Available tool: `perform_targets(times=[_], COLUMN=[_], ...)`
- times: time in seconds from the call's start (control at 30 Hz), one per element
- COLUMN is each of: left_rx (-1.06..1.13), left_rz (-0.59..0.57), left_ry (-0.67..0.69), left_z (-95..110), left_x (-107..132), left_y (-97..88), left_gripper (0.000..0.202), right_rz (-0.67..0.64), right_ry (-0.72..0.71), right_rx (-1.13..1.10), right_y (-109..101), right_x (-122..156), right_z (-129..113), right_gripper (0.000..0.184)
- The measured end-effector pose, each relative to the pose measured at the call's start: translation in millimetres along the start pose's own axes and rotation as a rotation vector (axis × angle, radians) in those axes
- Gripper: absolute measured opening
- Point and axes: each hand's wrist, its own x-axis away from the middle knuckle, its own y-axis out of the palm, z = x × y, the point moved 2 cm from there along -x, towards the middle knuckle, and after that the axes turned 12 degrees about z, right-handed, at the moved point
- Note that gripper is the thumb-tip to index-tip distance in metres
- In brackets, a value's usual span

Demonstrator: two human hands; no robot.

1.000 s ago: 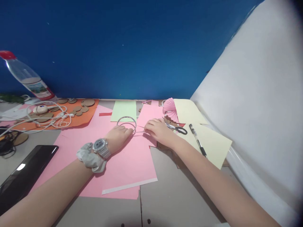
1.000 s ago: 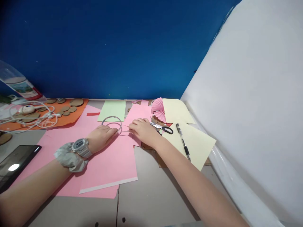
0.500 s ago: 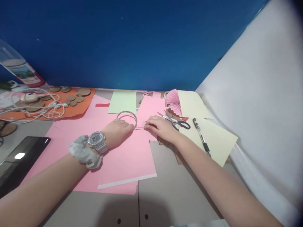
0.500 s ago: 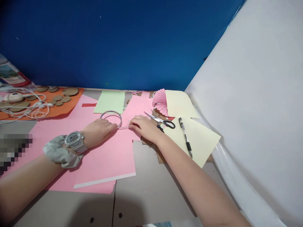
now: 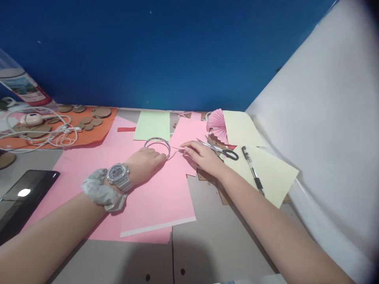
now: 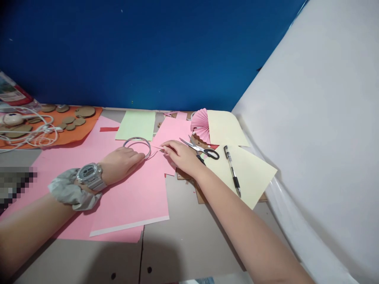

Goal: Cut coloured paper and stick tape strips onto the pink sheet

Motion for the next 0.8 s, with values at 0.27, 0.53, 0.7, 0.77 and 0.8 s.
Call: perform_targets(times=[0.27,0.53,0.7,0.77,0.8], left_rx=[-0.018,-0.024,-0.031,-0.024,-0.023], left_rz=[0.019,-0.007,-0.012,-0.019,-0.021], left_ry=[0.001,0.003,0.008,0.011,0.013], left_z=[2,0,1,2,2], left_x=[-1,-1,-3,-3,-4], left_y=[-3.1,-3.2,-3.2,-3.6,-3.7], left_gripper=[0.022,0.024,0.024,0.024,0.025], right_rz=[0.019,0.032,0.066,0.054,0.049], right_ry=[-0.078,-0.146,-0.201,-0.205,-0.208], right_rx=[-0.005,0.110,0.128,0.122,0.120], right_y=[0,4,8,8,8], right_x=[2,-4,-9,-10,-10], right_z=[1,-2,3,3,3], right_gripper=[0.025,0.026,0.026,0.025,0.025])
